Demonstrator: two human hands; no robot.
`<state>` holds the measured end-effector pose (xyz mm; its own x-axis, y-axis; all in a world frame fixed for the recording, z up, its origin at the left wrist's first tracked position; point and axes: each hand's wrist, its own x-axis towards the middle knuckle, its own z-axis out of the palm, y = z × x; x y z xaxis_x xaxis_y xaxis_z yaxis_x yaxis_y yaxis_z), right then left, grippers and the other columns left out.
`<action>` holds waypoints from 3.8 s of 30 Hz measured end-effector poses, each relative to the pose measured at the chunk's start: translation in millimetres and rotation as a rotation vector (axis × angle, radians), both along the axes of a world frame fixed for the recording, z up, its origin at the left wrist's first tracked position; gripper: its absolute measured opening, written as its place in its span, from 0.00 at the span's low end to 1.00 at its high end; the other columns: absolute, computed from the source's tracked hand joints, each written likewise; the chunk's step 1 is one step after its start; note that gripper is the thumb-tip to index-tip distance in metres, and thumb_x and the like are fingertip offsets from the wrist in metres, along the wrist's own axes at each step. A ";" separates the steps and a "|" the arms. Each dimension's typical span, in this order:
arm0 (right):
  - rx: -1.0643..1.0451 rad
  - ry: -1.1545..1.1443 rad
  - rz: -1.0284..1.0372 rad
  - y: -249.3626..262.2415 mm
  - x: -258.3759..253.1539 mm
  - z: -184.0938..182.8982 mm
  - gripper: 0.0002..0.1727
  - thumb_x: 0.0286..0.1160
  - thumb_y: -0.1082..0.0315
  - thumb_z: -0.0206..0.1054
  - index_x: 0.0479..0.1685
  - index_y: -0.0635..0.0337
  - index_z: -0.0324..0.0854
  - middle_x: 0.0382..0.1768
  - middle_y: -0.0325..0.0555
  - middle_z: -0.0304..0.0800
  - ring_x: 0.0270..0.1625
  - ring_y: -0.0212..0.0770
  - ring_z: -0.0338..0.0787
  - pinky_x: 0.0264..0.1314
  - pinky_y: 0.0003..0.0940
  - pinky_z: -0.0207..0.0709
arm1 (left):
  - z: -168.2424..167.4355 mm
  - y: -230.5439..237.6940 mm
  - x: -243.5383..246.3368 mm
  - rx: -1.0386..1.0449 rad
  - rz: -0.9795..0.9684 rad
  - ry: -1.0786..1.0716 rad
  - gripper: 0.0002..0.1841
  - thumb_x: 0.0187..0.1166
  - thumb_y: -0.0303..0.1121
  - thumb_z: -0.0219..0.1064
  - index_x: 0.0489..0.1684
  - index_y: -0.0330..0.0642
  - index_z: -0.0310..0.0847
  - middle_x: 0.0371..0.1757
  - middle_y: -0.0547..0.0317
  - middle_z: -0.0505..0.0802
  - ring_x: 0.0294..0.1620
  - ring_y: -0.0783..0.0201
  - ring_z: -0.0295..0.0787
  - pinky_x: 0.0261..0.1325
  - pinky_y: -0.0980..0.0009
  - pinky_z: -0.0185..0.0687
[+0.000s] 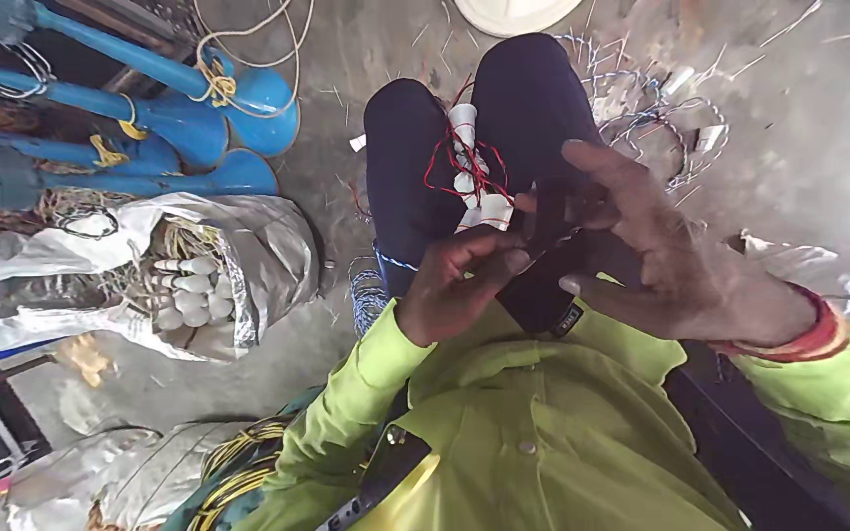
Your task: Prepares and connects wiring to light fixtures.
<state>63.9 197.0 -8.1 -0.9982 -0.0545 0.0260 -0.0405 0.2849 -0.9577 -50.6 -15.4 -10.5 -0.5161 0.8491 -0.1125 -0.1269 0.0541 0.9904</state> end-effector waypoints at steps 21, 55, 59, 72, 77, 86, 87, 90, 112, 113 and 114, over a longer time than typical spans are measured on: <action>0.250 0.003 -0.580 -36.7 9.7 -18.5 0.24 0.73 0.58 0.75 0.62 0.65 0.80 0.49 0.50 0.90 0.52 0.42 0.88 0.57 0.40 0.81 | -8.0 13.3 9.1 -0.185 0.312 1.030 0.09 0.78 0.27 0.69 0.46 0.30 0.93 0.42 0.46 0.96 0.45 0.61 0.94 0.53 0.70 0.90; -0.679 -0.160 -0.775 -55.2 -4.8 -21.5 0.18 0.71 0.81 0.69 0.61 0.71 0.80 0.42 0.53 0.93 0.40 0.40 0.94 0.47 0.39 0.92 | -10.5 26.1 18.7 -0.228 0.403 1.017 0.13 0.85 0.30 0.64 0.46 0.26 0.90 0.40 0.41 0.94 0.42 0.62 0.91 0.51 0.73 0.84; -0.716 -0.186 -0.721 -47.8 -4.1 -24.4 0.11 0.70 0.83 0.68 0.50 0.72 0.85 0.37 0.48 0.92 0.38 0.32 0.90 0.44 0.29 0.86 | -21.2 24.1 9.0 -0.222 0.333 0.901 0.14 0.85 0.30 0.62 0.49 0.25 0.89 0.51 0.35 0.93 0.54 0.56 0.92 0.61 0.66 0.85; 0.381 0.330 -0.389 -12.3 9.0 -20.1 0.10 0.76 0.73 0.71 0.52 0.61 0.93 0.49 0.50 0.95 0.52 0.42 0.94 0.54 0.38 0.90 | -2.4 7.8 -2.3 -0.222 0.138 0.406 0.09 0.85 0.28 0.64 0.51 0.32 0.86 0.44 0.71 0.95 0.44 0.84 0.89 0.51 0.81 0.88; 0.491 0.589 -0.105 -6.4 3.4 -16.9 0.10 0.81 0.65 0.71 0.54 0.52 0.94 0.54 0.48 0.95 0.60 0.47 0.92 0.63 0.44 0.83 | 3.5 11.6 -1.6 -0.180 0.047 0.264 0.07 0.84 0.28 0.65 0.50 0.42 0.89 0.43 0.80 0.95 0.42 0.84 0.91 0.49 0.81 0.90; -0.115 -0.147 -0.474 -16.5 6.9 2.2 0.12 0.76 0.80 0.65 0.56 0.69 0.84 0.41 0.49 0.91 0.37 0.34 0.89 0.40 0.33 0.86 | 4.2 4.9 0.1 -0.134 -0.128 0.519 0.14 0.85 0.37 0.65 0.45 0.36 0.92 0.40 0.61 0.94 0.41 0.79 0.89 0.48 0.78 0.87; -0.160 -0.218 -0.416 -11.7 3.4 -4.5 0.12 0.78 0.76 0.64 0.56 0.66 0.84 0.40 0.44 0.91 0.35 0.31 0.88 0.36 0.30 0.85 | 4.3 5.9 -2.1 -0.095 -0.155 0.514 0.12 0.83 0.35 0.67 0.46 0.33 0.91 0.42 0.59 0.94 0.43 0.78 0.89 0.51 0.78 0.88; -0.208 -0.345 -0.329 -5.0 -0.4 -11.4 0.10 0.79 0.73 0.60 0.54 0.59 0.83 0.35 0.37 0.90 0.31 0.27 0.88 0.32 0.26 0.86 | -2.8 14.8 -0.8 -0.059 -0.111 0.552 0.11 0.74 0.34 0.77 0.43 0.34 0.92 0.41 0.56 0.94 0.43 0.72 0.91 0.49 0.75 0.90; 0.120 -0.006 -0.321 -9.4 7.5 -7.8 0.17 0.79 0.57 0.69 0.56 0.60 0.87 0.42 0.36 0.92 0.40 0.25 0.90 0.43 0.24 0.87 | -14.6 14.6 14.3 -0.080 0.292 0.742 0.07 0.77 0.28 0.72 0.44 0.33 0.93 0.43 0.52 0.96 0.48 0.64 0.92 0.55 0.69 0.88; 0.166 0.043 -0.293 -11.4 9.5 -11.5 0.18 0.77 0.55 0.71 0.55 0.59 0.90 0.46 0.39 0.92 0.47 0.28 0.89 0.51 0.28 0.86 | -11.8 14.7 14.5 -0.084 0.280 0.696 0.07 0.77 0.28 0.72 0.44 0.33 0.93 0.43 0.52 0.95 0.47 0.65 0.91 0.53 0.71 0.89; 0.199 0.077 -0.287 -13.9 9.8 -14.4 0.17 0.75 0.55 0.73 0.52 0.59 0.92 0.48 0.42 0.92 0.50 0.32 0.88 0.55 0.30 0.84 | -9.4 15.2 14.7 -0.083 0.268 0.654 0.07 0.77 0.27 0.71 0.44 0.33 0.92 0.43 0.53 0.95 0.47 0.66 0.91 0.51 0.72 0.89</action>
<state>73.7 183.1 -22.5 -0.9692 0.2158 0.1188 -0.0018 0.4760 -0.8795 -36.0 -0.2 -19.9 -0.6899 0.6855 0.2326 0.4725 0.1829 0.8622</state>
